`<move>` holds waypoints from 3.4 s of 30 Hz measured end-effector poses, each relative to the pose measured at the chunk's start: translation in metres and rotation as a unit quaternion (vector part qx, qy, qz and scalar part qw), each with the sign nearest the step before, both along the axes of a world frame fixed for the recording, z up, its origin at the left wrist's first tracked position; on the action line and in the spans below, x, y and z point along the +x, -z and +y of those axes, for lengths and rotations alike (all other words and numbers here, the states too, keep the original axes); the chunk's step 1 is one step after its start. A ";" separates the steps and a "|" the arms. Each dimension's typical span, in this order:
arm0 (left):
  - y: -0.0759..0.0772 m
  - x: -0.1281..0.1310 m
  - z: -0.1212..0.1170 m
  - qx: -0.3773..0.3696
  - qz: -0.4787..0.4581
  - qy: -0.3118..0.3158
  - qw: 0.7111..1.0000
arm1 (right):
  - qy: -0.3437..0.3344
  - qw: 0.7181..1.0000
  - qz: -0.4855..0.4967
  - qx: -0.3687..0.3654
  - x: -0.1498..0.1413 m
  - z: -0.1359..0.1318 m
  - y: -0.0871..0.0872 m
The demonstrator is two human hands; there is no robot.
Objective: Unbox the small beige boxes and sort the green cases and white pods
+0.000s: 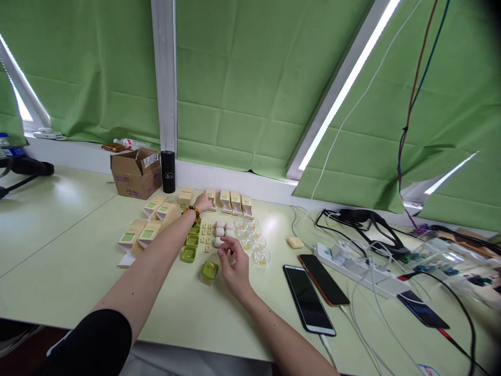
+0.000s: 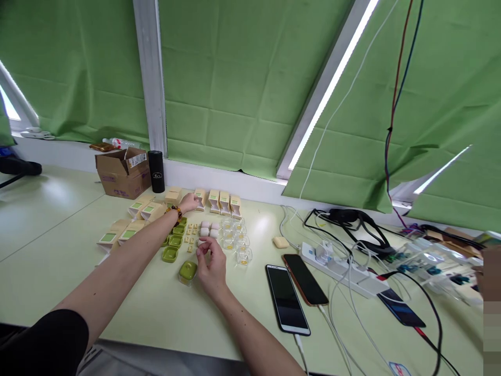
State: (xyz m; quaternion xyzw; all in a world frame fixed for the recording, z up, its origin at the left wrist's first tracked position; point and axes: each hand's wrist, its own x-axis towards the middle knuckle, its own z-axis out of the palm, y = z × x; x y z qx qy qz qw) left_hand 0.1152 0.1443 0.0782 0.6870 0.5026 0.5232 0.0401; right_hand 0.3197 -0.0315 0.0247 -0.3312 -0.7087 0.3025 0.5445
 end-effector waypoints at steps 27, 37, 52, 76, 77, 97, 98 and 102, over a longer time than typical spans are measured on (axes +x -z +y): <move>-0.023 -0.008 -0.124 -0.146 0.017 0.098 0.984 | 0.025 0.999 0.035 0.010 0.010 0.008 -0.015; -0.003 0.006 -0.228 -0.221 0.269 0.200 0.916 | 0.027 0.998 0.004 0.051 0.011 0.010 -0.035; -0.006 0.006 -0.192 -0.198 -0.122 0.189 0.954 | -0.081 0.992 0.090 -0.023 0.008 0.000 -0.001; 0.034 0.027 -0.215 -0.107 -0.170 0.125 0.972 | -0.131 0.985 0.106 -0.042 0.009 -0.006 -0.002; 0.034 0.028 -0.215 -0.102 -0.167 0.123 0.973 | -0.133 0.984 0.109 -0.043 0.009 -0.006 -0.003; 0.032 0.029 -0.226 0.144 0.126 0.020 0.981 | -0.198 0.964 0.146 -0.099 0.004 -0.012 -0.009; 0.031 0.029 -0.226 0.138 0.125 0.022 0.982 | -0.193 0.966 0.144 -0.091 0.005 -0.012 -0.010; 0.028 0.030 -0.226 0.115 0.114 0.021 0.987 | -0.162 0.977 0.133 -0.044 0.008 -0.012 -0.009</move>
